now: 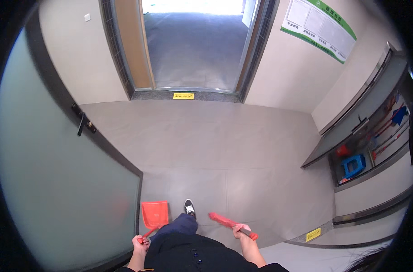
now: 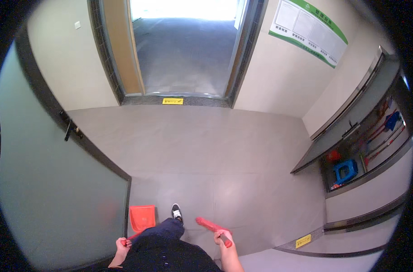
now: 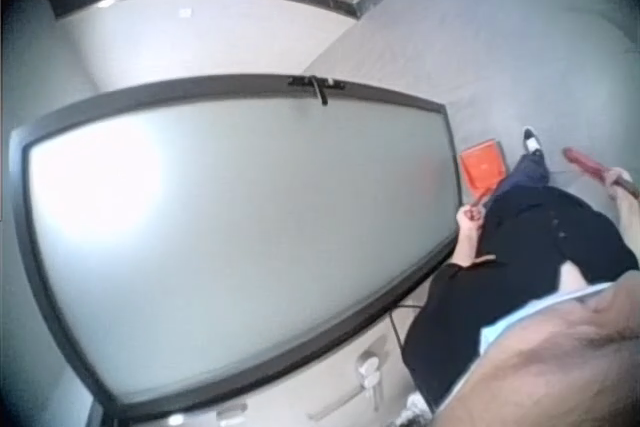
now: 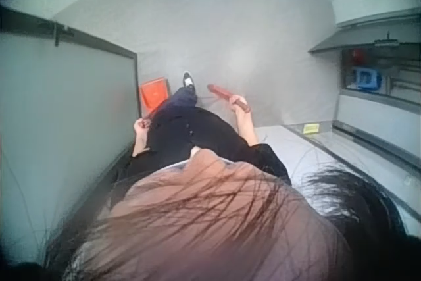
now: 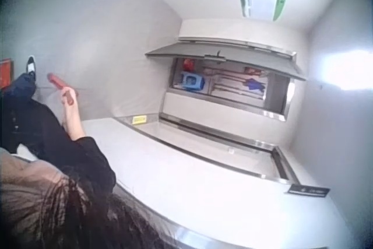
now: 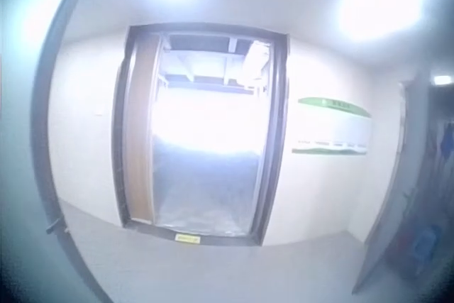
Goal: The person is sweeping the floor using a broom and dustpan across different rooms including a restroom and a garage.
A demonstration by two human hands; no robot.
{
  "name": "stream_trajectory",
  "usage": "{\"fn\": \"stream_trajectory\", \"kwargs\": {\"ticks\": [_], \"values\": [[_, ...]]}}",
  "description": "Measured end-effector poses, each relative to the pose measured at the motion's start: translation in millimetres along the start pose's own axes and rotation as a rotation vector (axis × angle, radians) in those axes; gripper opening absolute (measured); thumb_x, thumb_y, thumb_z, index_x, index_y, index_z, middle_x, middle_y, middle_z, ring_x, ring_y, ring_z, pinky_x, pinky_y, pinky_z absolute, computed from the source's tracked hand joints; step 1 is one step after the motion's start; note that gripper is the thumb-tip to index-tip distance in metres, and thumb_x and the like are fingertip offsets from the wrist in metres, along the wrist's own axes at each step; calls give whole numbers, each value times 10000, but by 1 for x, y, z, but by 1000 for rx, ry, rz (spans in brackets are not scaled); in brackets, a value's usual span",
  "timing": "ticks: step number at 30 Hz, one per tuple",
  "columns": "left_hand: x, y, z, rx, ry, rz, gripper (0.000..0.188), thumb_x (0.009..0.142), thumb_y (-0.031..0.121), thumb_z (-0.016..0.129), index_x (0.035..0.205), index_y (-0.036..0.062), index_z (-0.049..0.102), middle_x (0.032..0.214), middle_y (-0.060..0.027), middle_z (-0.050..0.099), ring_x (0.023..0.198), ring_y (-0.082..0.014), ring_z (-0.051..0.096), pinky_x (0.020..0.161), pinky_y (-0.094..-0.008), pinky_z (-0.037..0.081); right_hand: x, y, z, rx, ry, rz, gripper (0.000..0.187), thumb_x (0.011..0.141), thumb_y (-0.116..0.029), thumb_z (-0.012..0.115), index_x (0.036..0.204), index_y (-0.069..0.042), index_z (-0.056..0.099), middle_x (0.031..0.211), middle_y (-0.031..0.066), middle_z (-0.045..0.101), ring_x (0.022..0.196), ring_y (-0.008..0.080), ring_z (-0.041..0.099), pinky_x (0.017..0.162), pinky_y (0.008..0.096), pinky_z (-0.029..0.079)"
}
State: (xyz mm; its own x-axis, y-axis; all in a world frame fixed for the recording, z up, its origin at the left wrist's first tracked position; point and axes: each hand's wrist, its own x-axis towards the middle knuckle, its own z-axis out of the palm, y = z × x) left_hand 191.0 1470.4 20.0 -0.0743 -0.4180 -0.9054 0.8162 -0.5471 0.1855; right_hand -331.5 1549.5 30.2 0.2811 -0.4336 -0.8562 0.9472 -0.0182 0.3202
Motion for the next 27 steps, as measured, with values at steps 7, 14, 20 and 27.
{"fn": "stream_trajectory", "kwargs": {"ticks": [7, 14, 20, 27], "values": [[40, 33, 187, 314, 71, -14, 110, 546, 155, 466, 539, 139, 358, 481, -14, 377, 382, -115, 317, 347, -222, 237, 7, -51, 66, 87, 30, -28, 101, 737, -44, 404, 649, -7, 369, 432, -26, 389, 321, 79, 400, 323, 183, 383], [115, 34, 329, 226, 89, -125, 104, 541, 158, 461, 531, 138, 359, 473, 4, 385, 369, -116, 328, 329, -219, 238, 5, -74, 111, -111, 58, -163, 169, 750, -80, 406, 605, -95, 321, 441, -20, 370, 355, 85, 382, 324, 188, 319], [171, 49, 452, 221, 53, -113, 99, 547, 162, 455, 539, 131, 361, 466, 2, 370, 352, -116, 321, 325, -219, 237, 50, -141, 216, -326, 263, -189, 147, 747, -82, 419, 610, -96, 366, 462, -23, 395, 359, 104, 392, 345, 212, 337], [224, 31, 609, 154, 33, -85, 109, 547, 152, 462, 530, 128, 357, 481, 1, 373, 364, -109, 320, 324, -214, 241, 41, -243, 365, -647, 182, -185, 304, 754, -161, 468, 479, -107, 350, 494, 12, 412, 405, 149, 395, 397, 271, 334]]}}
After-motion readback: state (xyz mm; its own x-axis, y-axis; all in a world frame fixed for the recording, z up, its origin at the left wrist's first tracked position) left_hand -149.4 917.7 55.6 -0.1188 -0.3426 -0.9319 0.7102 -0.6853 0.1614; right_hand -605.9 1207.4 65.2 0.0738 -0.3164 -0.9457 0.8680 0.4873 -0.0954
